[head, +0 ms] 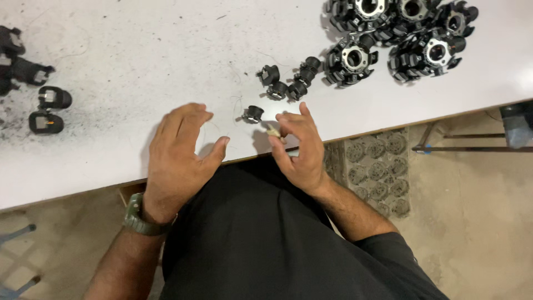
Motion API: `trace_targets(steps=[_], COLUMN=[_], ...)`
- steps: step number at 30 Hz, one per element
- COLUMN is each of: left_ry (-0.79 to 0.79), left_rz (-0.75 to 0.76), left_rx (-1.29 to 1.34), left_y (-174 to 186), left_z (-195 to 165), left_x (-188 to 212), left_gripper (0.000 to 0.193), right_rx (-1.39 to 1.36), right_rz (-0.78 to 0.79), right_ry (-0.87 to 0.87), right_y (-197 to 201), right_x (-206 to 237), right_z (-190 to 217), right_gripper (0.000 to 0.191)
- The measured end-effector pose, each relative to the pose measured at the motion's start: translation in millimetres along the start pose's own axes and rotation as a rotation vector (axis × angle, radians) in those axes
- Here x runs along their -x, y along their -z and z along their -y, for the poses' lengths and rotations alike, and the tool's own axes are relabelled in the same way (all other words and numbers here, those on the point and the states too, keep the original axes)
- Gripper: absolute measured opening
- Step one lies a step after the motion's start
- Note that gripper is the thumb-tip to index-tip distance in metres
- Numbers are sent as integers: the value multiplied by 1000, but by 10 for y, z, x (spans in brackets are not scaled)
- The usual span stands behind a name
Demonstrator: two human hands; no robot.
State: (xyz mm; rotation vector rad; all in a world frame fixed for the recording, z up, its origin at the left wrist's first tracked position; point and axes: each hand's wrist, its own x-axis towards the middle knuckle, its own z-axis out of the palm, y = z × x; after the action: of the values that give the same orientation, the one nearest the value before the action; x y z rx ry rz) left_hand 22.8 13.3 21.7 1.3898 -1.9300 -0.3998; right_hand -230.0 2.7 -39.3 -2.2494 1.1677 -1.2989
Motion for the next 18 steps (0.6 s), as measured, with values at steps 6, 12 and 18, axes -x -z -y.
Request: trace_targets(steps=[6,12,18], left_ry=[-294,-356,-252], left_rz=[200,212,311], left_rx=[-148,-334,-345], left_y=[-594,-1262,-1237], left_z=[-130,-429,-395], left_x=[-640,-1251,-1999], left_gripper=[99,68,35], right_rx=[-140,-348,-387], right_rz=[-392,-488,-416], right_ry=[-176,-324,-351], right_y=[203,283,336], right_x=[125,206,70], right_z=[-481,-561,-590], right_gripper=[28,28,31])
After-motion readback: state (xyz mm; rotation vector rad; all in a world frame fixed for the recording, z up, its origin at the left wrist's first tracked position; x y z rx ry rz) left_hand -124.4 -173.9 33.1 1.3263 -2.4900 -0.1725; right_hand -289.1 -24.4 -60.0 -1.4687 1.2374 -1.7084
